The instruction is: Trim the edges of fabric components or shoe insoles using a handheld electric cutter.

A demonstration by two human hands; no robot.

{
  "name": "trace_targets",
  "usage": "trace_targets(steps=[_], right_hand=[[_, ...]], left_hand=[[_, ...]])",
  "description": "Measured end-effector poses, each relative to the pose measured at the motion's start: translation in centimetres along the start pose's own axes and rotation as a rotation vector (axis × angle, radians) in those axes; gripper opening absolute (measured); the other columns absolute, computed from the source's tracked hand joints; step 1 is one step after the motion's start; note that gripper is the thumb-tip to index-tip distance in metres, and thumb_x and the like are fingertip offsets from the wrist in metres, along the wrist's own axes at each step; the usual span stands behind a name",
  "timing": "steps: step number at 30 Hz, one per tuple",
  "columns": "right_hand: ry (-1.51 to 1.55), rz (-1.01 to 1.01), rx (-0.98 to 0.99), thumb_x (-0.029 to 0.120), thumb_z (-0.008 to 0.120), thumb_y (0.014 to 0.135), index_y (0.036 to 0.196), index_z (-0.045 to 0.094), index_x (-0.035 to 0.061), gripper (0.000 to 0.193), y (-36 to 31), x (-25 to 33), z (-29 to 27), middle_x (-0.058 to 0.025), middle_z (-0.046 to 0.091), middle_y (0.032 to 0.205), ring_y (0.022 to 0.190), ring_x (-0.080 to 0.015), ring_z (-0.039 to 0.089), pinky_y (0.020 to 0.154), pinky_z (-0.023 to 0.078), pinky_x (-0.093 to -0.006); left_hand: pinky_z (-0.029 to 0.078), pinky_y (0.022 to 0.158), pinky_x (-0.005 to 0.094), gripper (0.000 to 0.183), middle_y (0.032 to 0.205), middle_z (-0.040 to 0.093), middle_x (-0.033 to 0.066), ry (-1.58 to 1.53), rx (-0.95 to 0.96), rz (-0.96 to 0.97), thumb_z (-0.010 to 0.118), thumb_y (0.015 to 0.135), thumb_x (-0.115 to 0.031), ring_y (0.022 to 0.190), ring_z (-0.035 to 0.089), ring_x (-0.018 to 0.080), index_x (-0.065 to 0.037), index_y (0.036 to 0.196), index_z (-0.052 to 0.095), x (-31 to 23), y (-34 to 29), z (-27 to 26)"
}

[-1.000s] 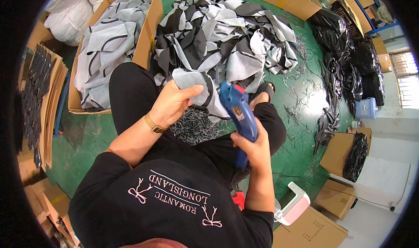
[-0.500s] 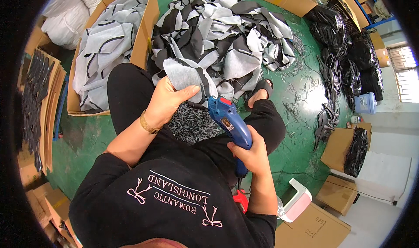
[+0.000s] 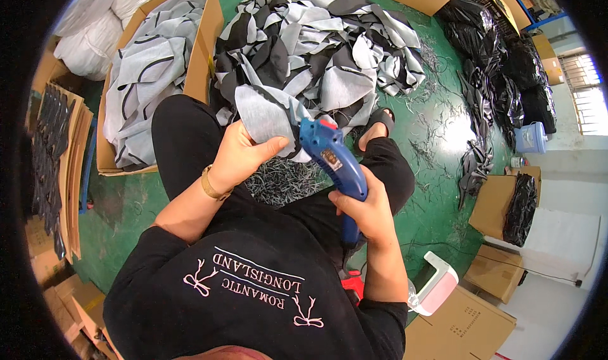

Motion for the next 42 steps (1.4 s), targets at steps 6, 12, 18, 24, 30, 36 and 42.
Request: trace_targets(steps=[6, 12, 18, 24, 30, 36, 42], right_hand=[[-0.008, -0.019, -0.003, 0.002, 0.071, 0.069, 0.106, 0.056, -0.0027, 0.040, -0.6, 0.2, 0.1, -0.0032, 0.058, 0.075, 0.059, -0.0109, 0.056, 0.054, 0.046, -0.0257], [-0.116, 0.042, -0.016, 0.002, 0.071, 0.069, 0.106, 0.057, -0.0012, 0.040, -1.9, -1.0, -0.2, -0.0018, 0.056, 0.075, 0.059, -0.0092, 0.054, 0.054, 0.044, -0.0255], [-0.094, 0.024, -0.013, 0.001, 0.071, 0.069, 0.106, 0.057, -0.0013, 0.040, -1.6, -1.1, -0.2, -0.0021, 0.056, 0.076, 0.059, -0.0096, 0.054, 0.054, 0.045, -0.0254], [-0.081, 0.012, 0.014, 0.001, 0.071, 0.069, 0.106, 0.057, -0.0012, 0.040, -1.2, -0.9, -0.2, -0.0025, 0.056, 0.076, 0.059, -0.0098, 0.055, 0.053, 0.045, -0.0251], [-0.013, 0.030, 0.055, 0.002, 0.071, 0.069, 0.106, 0.057, -0.0017, 0.039, -0.3, -0.3, -0.3, -0.0030, 0.057, 0.076, 0.059, -0.0104, 0.055, 0.053, 0.045, -0.0255], [0.213, -0.065, 0.009, 0.007, 0.070, 0.069, 0.104, 0.053, -0.0071, 0.041, 1.4, 0.6, 1.2, -0.0067, 0.056, 0.072, 0.057, -0.0148, 0.055, 0.053, 0.046, -0.0267], [0.048, -0.157, -0.095, 0.007, 0.072, 0.073, 0.109, 0.053, -0.0039, 0.042, 0.3, -0.9, 0.7, -0.0062, 0.058, 0.078, 0.062, -0.0141, 0.057, 0.058, 0.048, -0.0261]], left_hand=[[0.049, 0.080, 0.0266, 0.024, 0.100, 0.066, 0.0027, -0.157, -0.065, -0.083, 0.068, 0.085, -0.004, 0.089, 0.060, 0.0100, 0.001, 0.107, 0.062, 0.5, 0.6, -0.7], [0.049, 0.076, 0.0265, 0.019, 0.094, 0.066, 0.0032, -0.128, -0.086, -0.024, 0.068, 0.084, -0.005, 0.083, 0.059, 0.0084, 0.004, 0.100, 0.063, 0.3, 0.9, -0.7], [0.048, 0.079, 0.0263, 0.022, 0.098, 0.066, 0.0023, -0.022, -0.015, -0.021, 0.068, 0.085, -0.006, 0.087, 0.060, 0.0091, 0.001, 0.105, 0.062, 0.1, 0.6, -1.1], [0.048, 0.076, 0.0256, 0.021, 0.095, 0.065, 0.0014, 0.061, -0.017, 0.010, 0.069, 0.084, -0.005, 0.085, 0.059, 0.0077, 0.001, 0.103, 0.062, -0.6, 0.1, -0.8], [0.048, 0.072, 0.0260, 0.019, 0.087, 0.066, 0.0021, 0.186, 0.006, -0.007, 0.067, 0.082, -0.006, 0.078, 0.058, 0.0080, 0.002, 0.098, 0.064, -0.8, -0.2, -0.7], [0.049, 0.079, 0.0262, 0.025, 0.099, 0.066, 0.0024, -0.037, 0.001, -0.082, 0.069, 0.085, -0.006, 0.088, 0.060, 0.0088, 0.000, 0.108, 0.062, 0.6, 0.0, -1.0], [0.049, 0.071, 0.0216, 0.021, 0.096, 0.067, 0.0006, -0.423, -0.127, -0.216, 0.067, 0.085, -0.006, 0.083, 0.061, 0.0076, -0.002, 0.105, 0.063, 0.9, 0.9, -0.9]])
Point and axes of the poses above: each hand's wrist, its own y-axis towards the middle knuckle, its own z-axis out of the palm, x = y × z, the point moved 1 cm from there along y, towards the middle knuckle
